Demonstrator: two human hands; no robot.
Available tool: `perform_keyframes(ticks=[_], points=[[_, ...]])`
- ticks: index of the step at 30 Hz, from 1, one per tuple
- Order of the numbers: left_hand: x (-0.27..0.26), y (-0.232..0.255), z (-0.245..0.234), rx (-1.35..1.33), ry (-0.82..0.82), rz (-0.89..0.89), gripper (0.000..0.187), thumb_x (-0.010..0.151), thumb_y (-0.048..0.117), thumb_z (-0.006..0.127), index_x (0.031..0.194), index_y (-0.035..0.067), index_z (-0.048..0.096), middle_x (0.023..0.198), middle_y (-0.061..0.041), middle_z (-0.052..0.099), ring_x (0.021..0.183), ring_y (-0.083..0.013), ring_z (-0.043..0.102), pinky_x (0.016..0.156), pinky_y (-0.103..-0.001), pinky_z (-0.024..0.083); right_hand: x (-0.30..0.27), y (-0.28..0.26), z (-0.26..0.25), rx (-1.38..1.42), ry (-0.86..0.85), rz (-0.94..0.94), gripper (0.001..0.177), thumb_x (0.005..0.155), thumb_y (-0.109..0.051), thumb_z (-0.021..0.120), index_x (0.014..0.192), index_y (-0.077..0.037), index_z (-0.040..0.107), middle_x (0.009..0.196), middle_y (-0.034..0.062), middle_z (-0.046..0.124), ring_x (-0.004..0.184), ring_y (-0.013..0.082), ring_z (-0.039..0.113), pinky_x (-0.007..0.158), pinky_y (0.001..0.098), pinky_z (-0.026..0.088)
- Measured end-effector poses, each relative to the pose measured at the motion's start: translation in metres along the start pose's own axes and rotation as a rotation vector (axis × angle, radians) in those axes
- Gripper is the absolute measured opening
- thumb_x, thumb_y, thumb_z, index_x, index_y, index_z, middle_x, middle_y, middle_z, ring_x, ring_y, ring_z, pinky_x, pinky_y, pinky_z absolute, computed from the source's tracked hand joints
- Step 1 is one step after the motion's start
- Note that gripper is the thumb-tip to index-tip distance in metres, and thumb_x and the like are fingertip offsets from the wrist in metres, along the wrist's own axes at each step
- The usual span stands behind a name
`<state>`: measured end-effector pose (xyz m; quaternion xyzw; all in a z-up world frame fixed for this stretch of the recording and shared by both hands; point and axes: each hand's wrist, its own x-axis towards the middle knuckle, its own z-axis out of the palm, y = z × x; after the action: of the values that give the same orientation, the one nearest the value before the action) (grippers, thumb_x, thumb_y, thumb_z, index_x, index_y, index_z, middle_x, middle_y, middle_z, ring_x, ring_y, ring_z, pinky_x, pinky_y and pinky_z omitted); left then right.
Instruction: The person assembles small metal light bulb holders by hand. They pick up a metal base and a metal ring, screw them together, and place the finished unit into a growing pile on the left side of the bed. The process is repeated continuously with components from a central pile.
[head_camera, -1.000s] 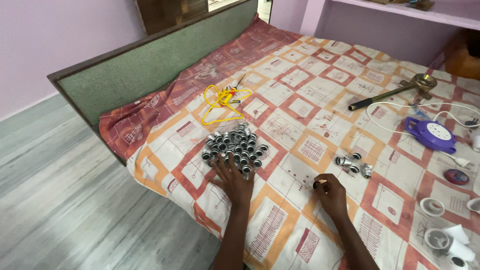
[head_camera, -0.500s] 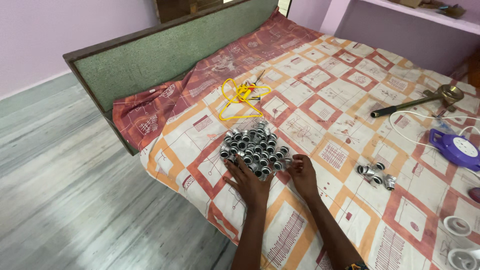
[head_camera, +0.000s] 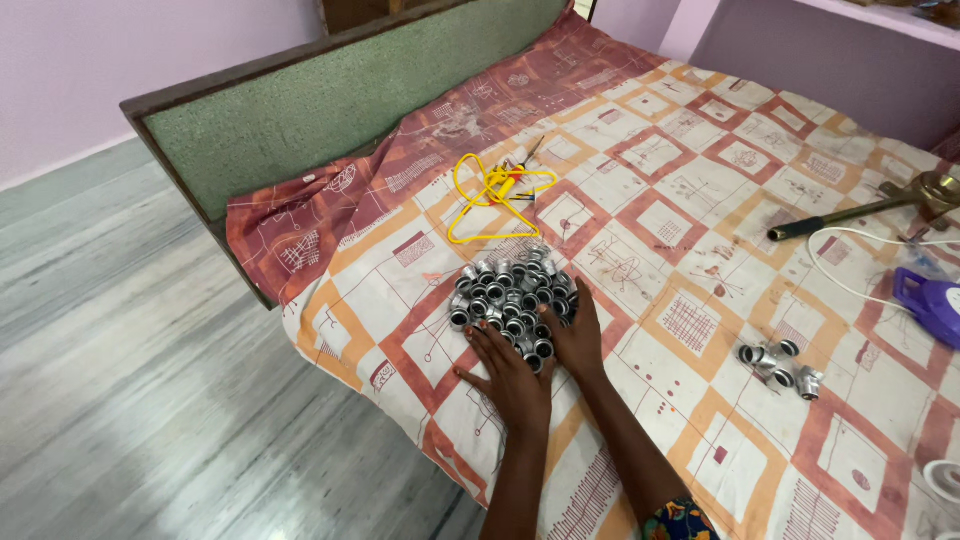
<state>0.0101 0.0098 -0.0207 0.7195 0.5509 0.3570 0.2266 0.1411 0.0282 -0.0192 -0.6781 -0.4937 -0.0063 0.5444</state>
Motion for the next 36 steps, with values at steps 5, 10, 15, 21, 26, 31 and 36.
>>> perform_keyframes(ticks=[5, 10, 15, 21, 26, 31, 36], points=[[0.002, 0.001, 0.001, -0.026, 0.009, 0.048, 0.125, 0.080, 0.051, 0.081, 0.156, -0.006, 0.001, 0.166, -0.026, 0.006, 0.156, -0.0373, 0.001, 0.109, -0.082, -0.005, 0.018, -0.010, 0.006, 0.146, -0.038, 0.363, 0.082, 0.089, -0.034, 0.073, 0.154, 0.000, 0.038, 0.141, 0.0225, 0.060, 0.124, 0.0306, 0.061, 0.103, 0.0392, 0.048], [0.002, 0.004, -0.004, 0.028, -0.043, 0.012, 0.128, 0.076, 0.051, 0.083, 0.157, -0.005, 0.000, 0.168, -0.025, 0.006, 0.158, -0.0351, 0.003, 0.111, -0.082, -0.002, 0.023, -0.013, 0.004, 0.153, -0.115, 0.248, 0.080, 0.094, -0.033, 0.072, 0.156, 0.001, 0.035, 0.154, 0.0223, 0.048, 0.140, 0.0304, 0.051, 0.115, 0.0387, 0.041], [0.001, 0.011, -0.017, 0.094, -0.059, -0.021, 0.125, 0.073, 0.044, 0.084, 0.158, -0.002, 0.004, 0.169, -0.025, 0.009, 0.159, -0.0341, 0.006, 0.114, -0.079, 0.004, 0.003, -0.015, -0.024, 0.141, -0.211, -0.013, 0.089, 0.094, -0.029, 0.074, 0.162, 0.002, 0.024, 0.168, 0.0233, 0.028, 0.155, 0.0345, 0.030, 0.123, 0.0430, 0.027], [0.000, 0.004, -0.008, 0.059, 0.045, -0.027, 0.124, 0.069, 0.045, 0.083, 0.153, -0.009, 0.010, 0.163, -0.028, 0.013, 0.153, -0.0405, 0.013, 0.117, -0.073, 0.008, -0.035, -0.003, -0.035, 0.204, -0.354, -0.052, 0.117, 0.074, -0.046, 0.087, 0.160, -0.005, 0.019, 0.167, 0.0222, 0.012, 0.155, 0.0364, 0.017, 0.121, 0.0485, 0.029], [-0.014, -0.007, -0.006, 0.246, -0.053, -0.087, 0.124, 0.075, 0.051, 0.081, 0.156, -0.008, 0.008, 0.166, -0.025, 0.014, 0.158, -0.0379, 0.012, 0.121, -0.069, 0.010, -0.041, -0.004, -0.025, -0.291, -0.385, -0.155, 0.118, 0.070, -0.052, 0.089, 0.159, -0.010, 0.024, 0.169, 0.0235, 0.006, 0.156, 0.0491, 0.002, 0.122, 0.0614, 0.017], [-0.022, -0.008, -0.005, 0.158, -0.002, -0.097, 0.129, 0.074, 0.057, 0.079, 0.154, -0.012, 0.006, 0.166, -0.027, 0.009, 0.156, -0.0423, 0.008, 0.120, -0.067, 0.010, -0.028, 0.002, -0.009, -0.356, -0.388, -0.131, 0.116, 0.073, -0.055, 0.086, 0.161, -0.011, 0.024, 0.169, 0.0226, 0.007, 0.155, 0.0527, -0.001, 0.122, 0.0630, 0.016], [-0.019, -0.008, 0.001, 0.148, 0.039, -0.081, 0.125, 0.079, 0.060, 0.074, 0.154, -0.013, 0.006, 0.166, -0.029, 0.007, 0.155, -0.0432, 0.005, 0.120, -0.067, 0.007, -0.013, 0.005, 0.002, -0.392, -0.343, -0.114, 0.114, 0.076, -0.057, 0.083, 0.162, -0.012, 0.024, 0.171, 0.0216, 0.009, 0.155, 0.0502, 0.001, 0.123, 0.0627, 0.017]])
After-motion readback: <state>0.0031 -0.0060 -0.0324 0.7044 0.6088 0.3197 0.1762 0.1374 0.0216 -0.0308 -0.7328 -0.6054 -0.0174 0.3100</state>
